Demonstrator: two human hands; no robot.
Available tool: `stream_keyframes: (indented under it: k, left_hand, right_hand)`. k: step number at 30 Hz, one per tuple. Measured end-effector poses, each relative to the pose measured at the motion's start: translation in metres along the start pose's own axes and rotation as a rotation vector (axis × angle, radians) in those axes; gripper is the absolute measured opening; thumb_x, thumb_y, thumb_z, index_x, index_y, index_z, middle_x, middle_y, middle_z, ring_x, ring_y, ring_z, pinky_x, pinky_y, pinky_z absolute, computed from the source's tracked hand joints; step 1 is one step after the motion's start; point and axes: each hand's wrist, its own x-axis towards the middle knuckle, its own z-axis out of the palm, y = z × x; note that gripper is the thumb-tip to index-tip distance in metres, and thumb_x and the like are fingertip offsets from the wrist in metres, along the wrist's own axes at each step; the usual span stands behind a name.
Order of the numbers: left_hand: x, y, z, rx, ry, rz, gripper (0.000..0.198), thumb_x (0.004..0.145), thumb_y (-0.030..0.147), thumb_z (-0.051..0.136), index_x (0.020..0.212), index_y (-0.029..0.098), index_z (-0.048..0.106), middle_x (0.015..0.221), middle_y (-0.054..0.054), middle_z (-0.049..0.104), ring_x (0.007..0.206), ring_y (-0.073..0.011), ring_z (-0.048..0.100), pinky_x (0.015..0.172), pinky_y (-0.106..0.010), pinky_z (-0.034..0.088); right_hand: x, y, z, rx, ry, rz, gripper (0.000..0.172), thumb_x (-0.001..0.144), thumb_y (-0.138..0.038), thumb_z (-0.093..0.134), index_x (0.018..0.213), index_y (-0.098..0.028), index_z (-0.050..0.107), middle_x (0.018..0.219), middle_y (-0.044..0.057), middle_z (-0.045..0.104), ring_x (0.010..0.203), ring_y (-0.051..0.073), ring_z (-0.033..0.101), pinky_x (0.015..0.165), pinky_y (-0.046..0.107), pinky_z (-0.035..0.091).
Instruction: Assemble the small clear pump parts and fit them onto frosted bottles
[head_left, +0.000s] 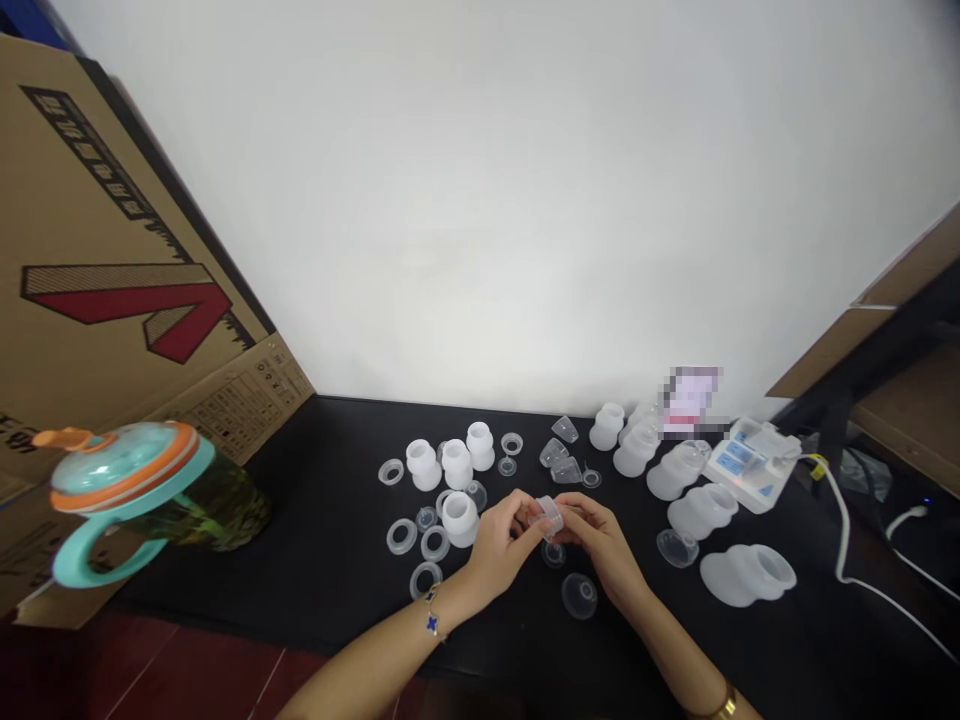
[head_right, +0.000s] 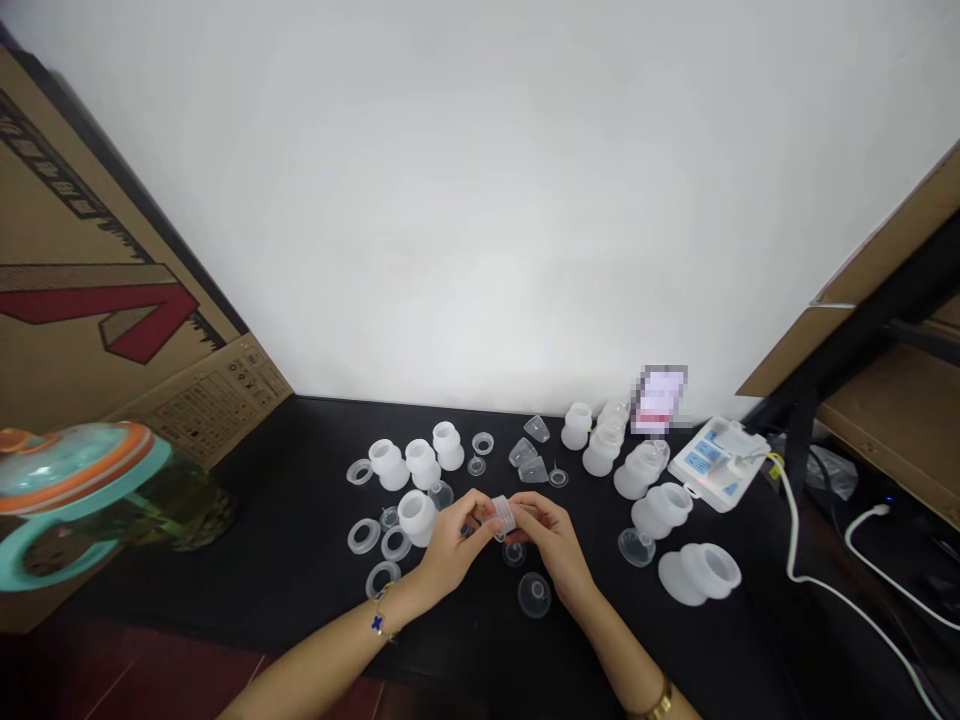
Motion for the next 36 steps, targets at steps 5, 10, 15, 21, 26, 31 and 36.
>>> stream_keyframes:
  k: [5, 10, 15, 21, 26, 31, 36]
  left_hand:
    - [0.0002, -0.0007, 0.0001, 0.015, -0.008, 0.016, 0.022, 0.094, 0.04, 0.063, 0.087, 0.019, 0.061, 0.079, 0.001, 0.063, 0.07, -0.0149, 0.06, 0.062, -0.024, 0.044]
    - [0.0002, -0.001, 0.0001, 0.026, -0.019, 0.018, 0.02, 0.094, 0.039, 0.064, 0.094, 0.02, 0.063, 0.085, 0.0, 0.066, 0.074, -0.0156, 0.062, 0.063, -0.024, 0.045]
    - [0.0002, -0.0026, 0.0016, 0.015, -0.025, 0.0, 0.024, 0.091, 0.04, 0.068, 0.103, 0.02, 0.062, 0.088, -0.001, 0.068, 0.075, -0.0164, 0.064, 0.062, -0.025, 0.048]
    - [-0.0005, -0.0064, 0.0035, -0.003, 0.002, -0.026, 0.052, 0.085, 0.039, 0.075, 0.128, 0.023, 0.052, 0.095, -0.001, 0.068, 0.078, -0.0171, 0.066, 0.062, -0.026, 0.052]
    - [0.0008, -0.0047, 0.002, 0.103, -0.034, 0.005, 0.055, 0.083, 0.038, 0.078, 0.134, 0.029, 0.058, 0.106, -0.002, 0.071, 0.08, -0.0177, 0.065, 0.066, -0.028, 0.055]
    - [-0.0001, -0.0011, 0.0027, 0.12, -0.035, 0.003, 0.051, 0.083, 0.037, 0.077, 0.131, 0.027, 0.063, 0.109, -0.003, 0.073, 0.08, -0.0186, 0.065, 0.065, -0.028, 0.055]
    - [-0.0009, -0.0009, 0.0034, 0.103, -0.021, -0.007, 0.045, 0.087, 0.038, 0.073, 0.128, 0.025, 0.064, 0.112, -0.005, 0.073, 0.08, -0.0188, 0.066, 0.063, -0.028, 0.055]
  right_hand:
    - [0.0004, -0.0022, 0.0023, 0.005, 0.012, -0.015, 0.03, 0.079, -0.049, 0.082, 0.088, -0.021, 0.076, 0.084, 0.004, 0.074, 0.076, 0.02, 0.064, 0.066, 0.029, 0.056]
    - [0.0007, -0.002, 0.0017, -0.003, 0.019, -0.036, 0.029, 0.081, -0.048, 0.08, 0.087, -0.02, 0.075, 0.091, 0.005, 0.072, 0.079, 0.02, 0.063, 0.066, 0.028, 0.056]
    - [0.0012, -0.0006, -0.0001, -0.001, 0.065, -0.048, 0.032, 0.08, -0.05, 0.081, 0.087, -0.02, 0.075, 0.085, 0.004, 0.068, 0.076, 0.02, 0.061, 0.064, 0.029, 0.056]
    - [0.0017, -0.0007, -0.0008, 0.0, 0.081, -0.038, 0.03, 0.081, -0.049, 0.08, 0.087, -0.02, 0.074, 0.085, 0.004, 0.067, 0.079, 0.02, 0.062, 0.064, 0.027, 0.054]
    - [0.0026, 0.0007, -0.002, -0.008, 0.089, -0.042, 0.031, 0.081, -0.05, 0.079, 0.087, -0.02, 0.074, 0.084, 0.003, 0.066, 0.079, 0.02, 0.062, 0.065, 0.027, 0.054]
    - [0.002, -0.0004, -0.0018, -0.013, 0.104, -0.034, 0.034, 0.079, -0.053, 0.079, 0.085, -0.021, 0.073, 0.084, 0.003, 0.066, 0.079, 0.021, 0.062, 0.064, 0.028, 0.054]
    - [-0.0005, -0.0031, 0.0001, 0.005, 0.083, -0.024, 0.032, 0.082, -0.052, 0.077, 0.085, -0.021, 0.072, 0.083, 0.003, 0.064, 0.077, 0.021, 0.06, 0.063, 0.028, 0.055]
